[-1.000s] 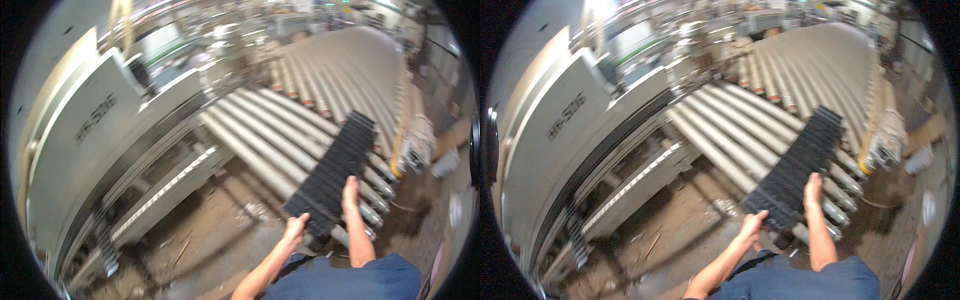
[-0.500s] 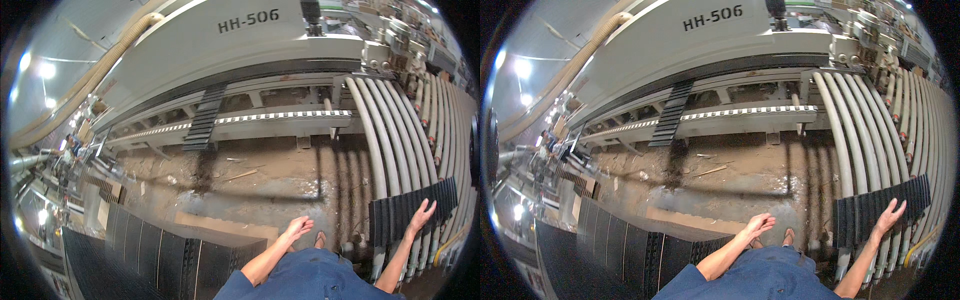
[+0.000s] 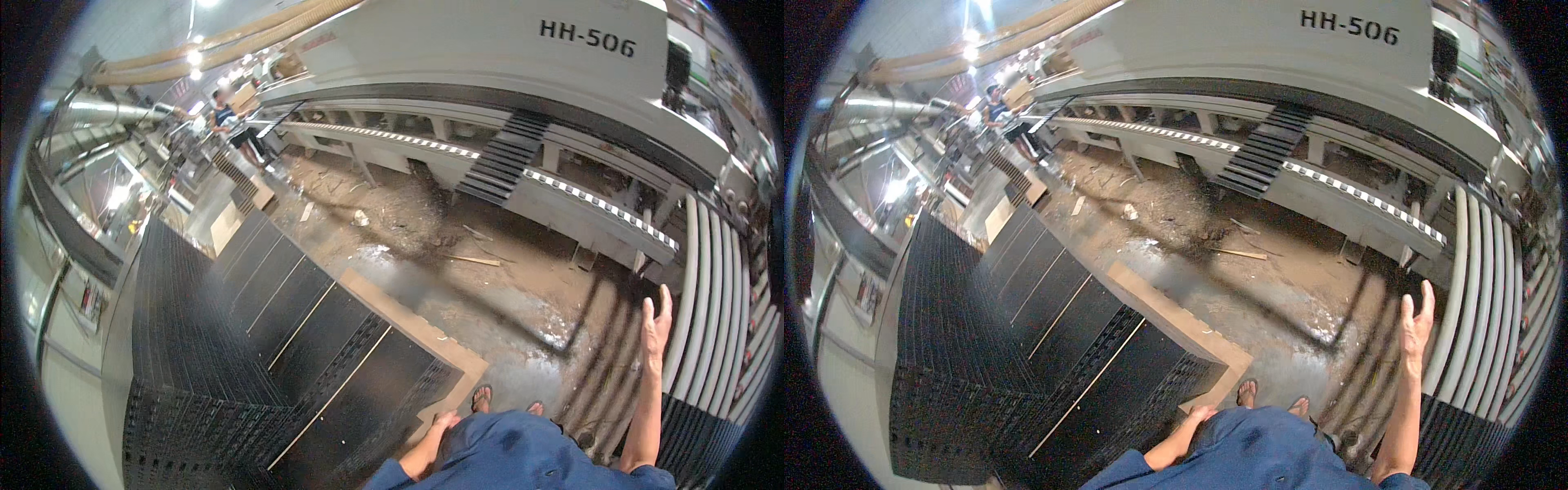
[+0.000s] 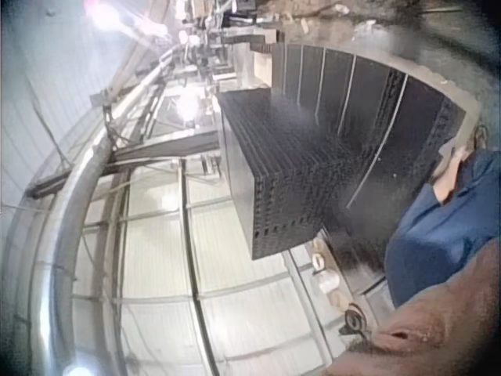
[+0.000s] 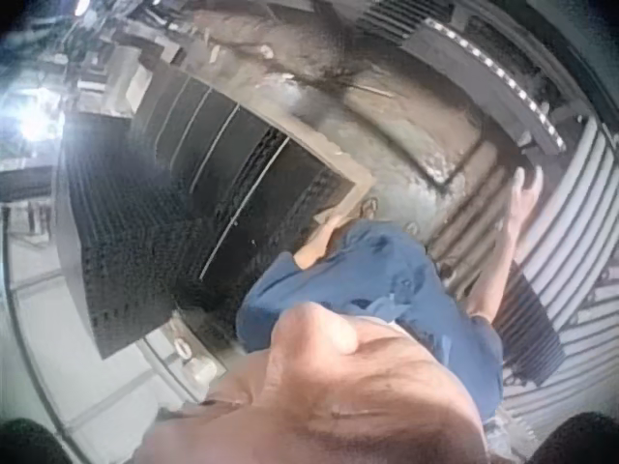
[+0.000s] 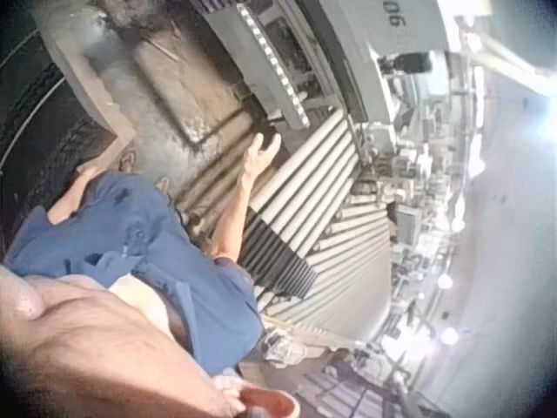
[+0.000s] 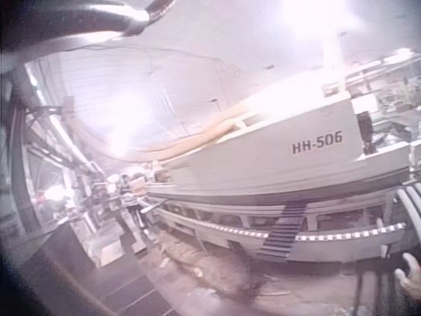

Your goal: The person repeatedly picks up black rectangular panels from a roller conveyor and stacks them onto a growing pile on the floor. The person handles each panel by hand, aligns it, and places it on top of the previous one.

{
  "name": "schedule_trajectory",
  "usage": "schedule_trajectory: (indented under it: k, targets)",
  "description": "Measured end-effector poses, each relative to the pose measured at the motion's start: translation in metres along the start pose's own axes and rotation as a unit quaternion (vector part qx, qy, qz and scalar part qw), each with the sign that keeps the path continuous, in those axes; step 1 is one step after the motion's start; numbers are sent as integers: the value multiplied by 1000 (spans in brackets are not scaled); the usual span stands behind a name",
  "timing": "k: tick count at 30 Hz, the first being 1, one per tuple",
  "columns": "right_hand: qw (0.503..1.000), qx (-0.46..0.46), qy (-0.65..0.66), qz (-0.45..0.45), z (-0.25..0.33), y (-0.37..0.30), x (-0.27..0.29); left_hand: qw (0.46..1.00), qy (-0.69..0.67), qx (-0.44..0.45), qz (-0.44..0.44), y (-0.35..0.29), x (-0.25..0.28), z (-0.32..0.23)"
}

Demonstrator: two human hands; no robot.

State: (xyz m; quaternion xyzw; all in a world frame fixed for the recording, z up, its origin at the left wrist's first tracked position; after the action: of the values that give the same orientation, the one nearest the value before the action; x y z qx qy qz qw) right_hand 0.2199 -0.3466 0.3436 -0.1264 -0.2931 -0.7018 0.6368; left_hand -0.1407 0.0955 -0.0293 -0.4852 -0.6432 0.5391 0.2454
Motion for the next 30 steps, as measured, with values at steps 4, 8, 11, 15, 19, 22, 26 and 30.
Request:
schedule_trajectory:
  k: [4,8,11,15,19,22,26,30]
  targets:
    - [996,68,-58,31,0,39,-28,953,-76,-287,65,-124,-42,7]
    - [985,108,-88,101,27,84,-87,978,-100,-183,-25,-135,-35,27]
    - [976,130,-114,135,30,117,-130,978,-91,-187,-26,-97,-23,53]
    - [964,146,-161,155,30,153,-167,976,-61,-207,-24,-69,-14,63]
    - [950,174,-208,157,34,177,-193,965,-28,-258,-21,-54,-10,72]
    - [937,204,-240,155,32,190,-209,938,8,-346,-21,-47,-9,78]
    - [916,219,-291,170,26,199,-216,889,-33,-454,-46,-44,-22,80]
    - [909,214,-301,192,15,194,-220,946,5,-318,-68,-37,-12,89]
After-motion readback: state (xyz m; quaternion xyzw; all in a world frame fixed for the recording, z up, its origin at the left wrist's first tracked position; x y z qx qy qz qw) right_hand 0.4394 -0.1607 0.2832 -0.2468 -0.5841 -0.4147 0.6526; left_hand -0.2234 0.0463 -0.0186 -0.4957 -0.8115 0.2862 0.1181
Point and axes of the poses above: each hand's wrist, its own y-axis towards the middle knuckle, its own x-axis out of the back of the hand, z = x × y, the point moved 1 cm from there along y, towards the middle knuckle, and after that the axes turned 12 degrees about z, right-handed, at the moved point
